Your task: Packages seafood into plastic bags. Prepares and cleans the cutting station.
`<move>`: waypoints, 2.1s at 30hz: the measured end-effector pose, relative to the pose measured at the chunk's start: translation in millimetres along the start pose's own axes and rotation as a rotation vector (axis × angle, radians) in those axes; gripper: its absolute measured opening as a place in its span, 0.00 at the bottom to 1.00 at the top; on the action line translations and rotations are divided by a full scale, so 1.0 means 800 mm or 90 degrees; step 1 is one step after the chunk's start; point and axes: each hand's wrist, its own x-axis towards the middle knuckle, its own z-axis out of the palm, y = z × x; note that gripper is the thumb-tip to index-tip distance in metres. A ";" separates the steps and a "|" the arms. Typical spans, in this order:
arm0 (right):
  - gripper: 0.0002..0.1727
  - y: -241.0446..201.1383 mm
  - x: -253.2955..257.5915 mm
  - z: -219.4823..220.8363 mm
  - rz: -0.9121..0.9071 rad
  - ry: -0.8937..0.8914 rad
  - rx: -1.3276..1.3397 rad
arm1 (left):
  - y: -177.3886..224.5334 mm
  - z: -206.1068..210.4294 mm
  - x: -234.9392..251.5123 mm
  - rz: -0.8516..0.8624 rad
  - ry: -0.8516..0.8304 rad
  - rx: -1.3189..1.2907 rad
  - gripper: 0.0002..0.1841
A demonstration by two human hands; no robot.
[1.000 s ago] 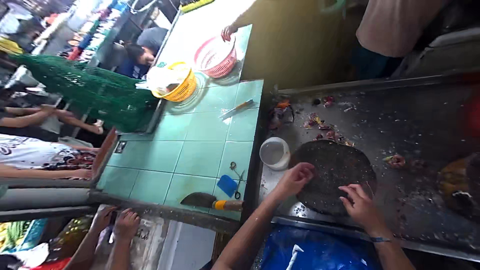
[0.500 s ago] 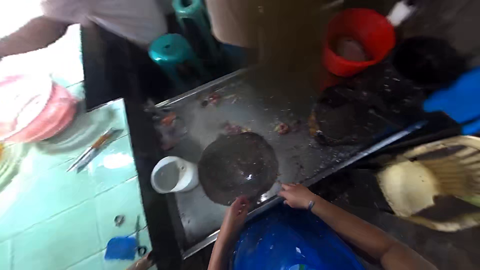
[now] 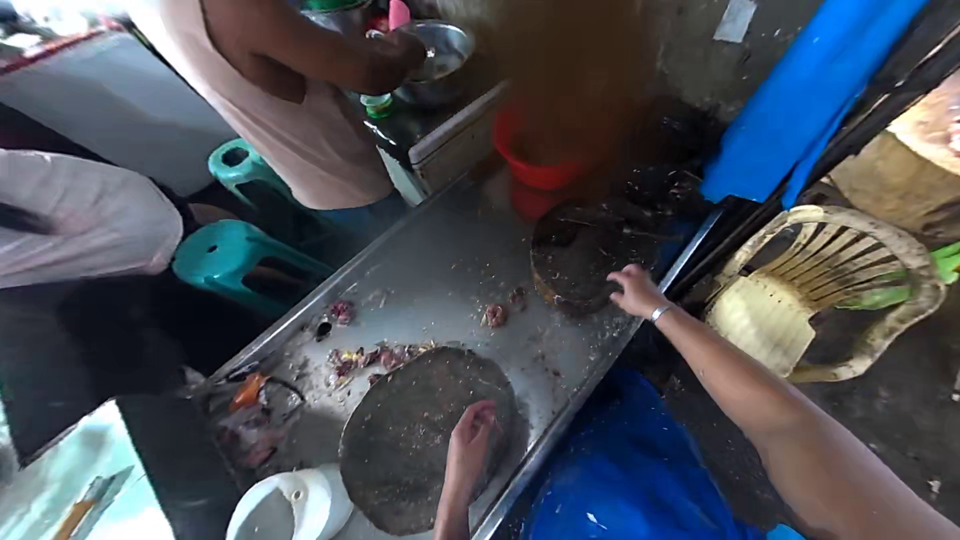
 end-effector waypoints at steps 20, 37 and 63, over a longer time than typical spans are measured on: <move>0.19 0.178 0.417 -0.256 -0.143 -0.050 0.149 | 0.338 0.452 0.398 -0.228 0.191 -0.577 0.17; 0.36 0.058 0.367 -0.252 -0.675 0.081 0.408 | 0.487 0.410 0.446 -0.023 -0.091 -0.240 0.30; 0.16 0.134 0.362 -0.267 -0.531 0.071 0.271 | 0.492 0.379 0.420 -0.136 0.111 0.598 0.29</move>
